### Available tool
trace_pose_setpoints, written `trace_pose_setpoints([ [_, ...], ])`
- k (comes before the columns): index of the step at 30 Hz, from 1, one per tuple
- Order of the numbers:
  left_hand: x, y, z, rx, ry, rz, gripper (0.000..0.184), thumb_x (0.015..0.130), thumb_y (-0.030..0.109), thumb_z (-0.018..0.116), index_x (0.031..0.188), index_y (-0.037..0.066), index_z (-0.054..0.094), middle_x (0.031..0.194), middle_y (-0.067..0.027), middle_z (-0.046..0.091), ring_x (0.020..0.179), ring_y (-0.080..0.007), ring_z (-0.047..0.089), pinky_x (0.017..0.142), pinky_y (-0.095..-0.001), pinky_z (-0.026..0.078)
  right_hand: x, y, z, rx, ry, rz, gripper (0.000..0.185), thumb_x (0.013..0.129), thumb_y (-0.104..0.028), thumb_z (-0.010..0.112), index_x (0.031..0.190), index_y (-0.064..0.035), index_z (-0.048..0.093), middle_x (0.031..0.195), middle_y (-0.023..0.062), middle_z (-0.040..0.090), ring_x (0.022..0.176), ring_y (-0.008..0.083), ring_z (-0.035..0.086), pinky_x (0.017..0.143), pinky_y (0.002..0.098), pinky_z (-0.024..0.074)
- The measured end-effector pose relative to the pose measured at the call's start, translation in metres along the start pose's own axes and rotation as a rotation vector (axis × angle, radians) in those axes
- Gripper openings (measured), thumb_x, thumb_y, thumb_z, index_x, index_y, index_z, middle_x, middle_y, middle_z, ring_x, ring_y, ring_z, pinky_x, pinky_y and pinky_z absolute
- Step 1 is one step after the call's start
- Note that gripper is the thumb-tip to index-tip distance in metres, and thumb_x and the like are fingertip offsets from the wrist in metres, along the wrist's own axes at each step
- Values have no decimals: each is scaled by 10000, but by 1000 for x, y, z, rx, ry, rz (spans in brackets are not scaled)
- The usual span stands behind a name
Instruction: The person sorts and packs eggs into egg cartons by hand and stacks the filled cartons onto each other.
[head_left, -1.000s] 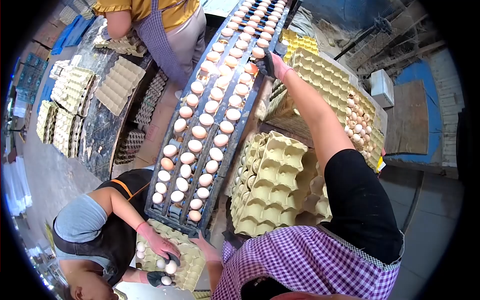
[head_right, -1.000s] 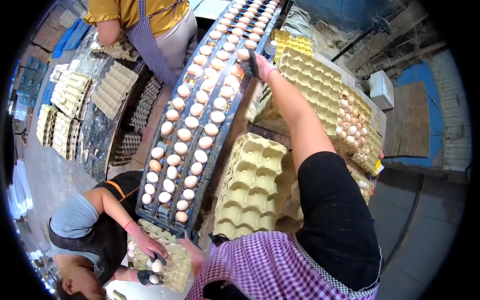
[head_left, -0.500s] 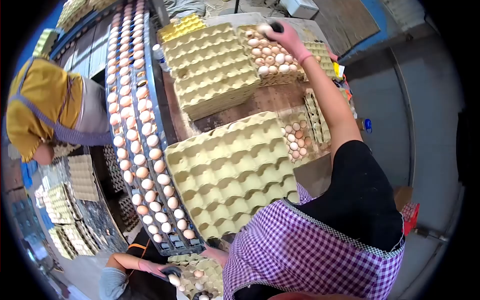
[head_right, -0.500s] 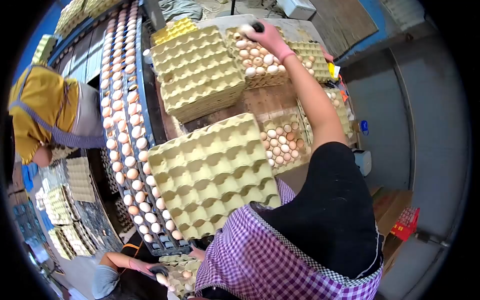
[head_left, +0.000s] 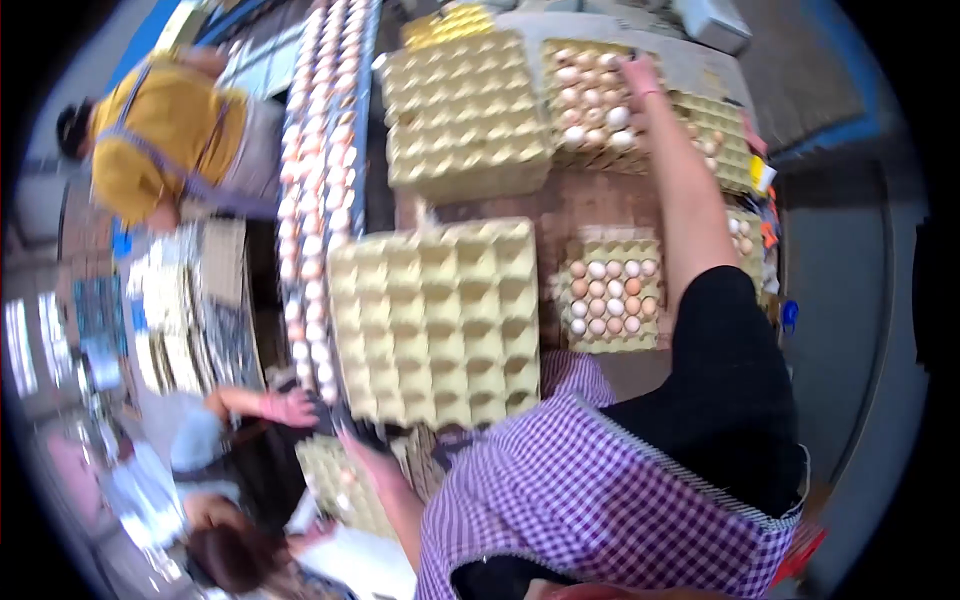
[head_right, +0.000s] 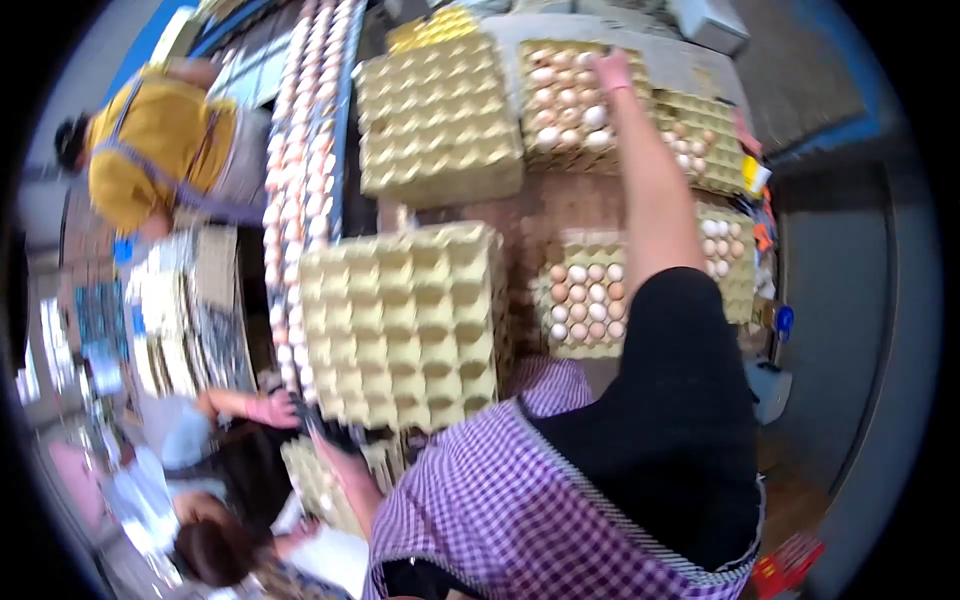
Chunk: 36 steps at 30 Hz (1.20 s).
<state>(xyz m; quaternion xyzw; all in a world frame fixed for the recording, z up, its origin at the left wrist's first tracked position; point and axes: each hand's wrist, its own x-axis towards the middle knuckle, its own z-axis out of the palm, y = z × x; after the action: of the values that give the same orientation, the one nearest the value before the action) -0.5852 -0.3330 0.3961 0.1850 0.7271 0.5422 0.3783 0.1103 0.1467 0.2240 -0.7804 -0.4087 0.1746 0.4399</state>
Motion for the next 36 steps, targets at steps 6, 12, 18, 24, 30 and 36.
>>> trace_pose_setpoints([
  [6, 0, 27, 28, 824, -150, 398, 572, 973, 230, 612, 1419, -90, 451, 1398, -261, 529, 1312, -361, 496, 1128, -411, 355, -188, -118, -47, 375, -426, -207, 364, 981, -234, 634, 1263, -5, 633, 1160, 76, 683, 1031, 127, 629, 893, 288, 507],
  [12, -26, 107, 15, 411, -588, 111, 644, 862, 156, 742, 1400, -75, 473, 1360, -165, 577, 1216, -250, 573, 1026, -364, 461, -481, -259, -138, 93, -637, -797, 513, 792, -271, 756, 1238, -50, 629, 1268, 161, 600, 1231, 347, 546, 1068, 445, 417],
  [18, -86, 162, 49, 417, -1035, 622, 761, 809, 261, 761, 1448, 1, 438, 1319, -230, 548, 1219, -301, 567, 1046, -398, 457, -551, -316, -186, -85, -570, -759, 603, 735, -209, 717, 1294, -17, 591, 1180, 187, 612, 1116, 366, 575, 993, 440, 446],
  [24, -116, 140, 108, 84, -1415, 750, 709, 788, 279, 739, 1372, 5, 447, 1263, -229, 451, 1223, -395, 493, 1084, -438, 406, -584, -287, -213, 810, -662, 111, 694, 1066, -530, 388, 1535, -20, 343, 1463, 141, 488, 1288, 254, 525, 1080, 391, 437],
  [30, -112, 105, 118, -203, -1723, 562, 603, 873, 184, 675, 1405, 17, 444, 1322, -133, 485, 1304, -259, 464, 1131, -362, 352, -565, -315, -257, 756, -460, 149, 536, 944, -196, 570, 1429, 16, 484, 1270, 128, 624, 1137, 226, 630, 984, 356, 511],
  [36, -49, 93, 73, -39, -1386, 190, 407, 969, 180, 582, 1327, -12, 554, 1274, -81, 593, 1215, -172, 547, 1071, -311, 405, -456, -369, -184, -194, -287, -948, 735, 636, -203, 764, 1345, -116, 590, 1516, 159, 439, 1408, 355, 414, 1163, 449, 343],
])
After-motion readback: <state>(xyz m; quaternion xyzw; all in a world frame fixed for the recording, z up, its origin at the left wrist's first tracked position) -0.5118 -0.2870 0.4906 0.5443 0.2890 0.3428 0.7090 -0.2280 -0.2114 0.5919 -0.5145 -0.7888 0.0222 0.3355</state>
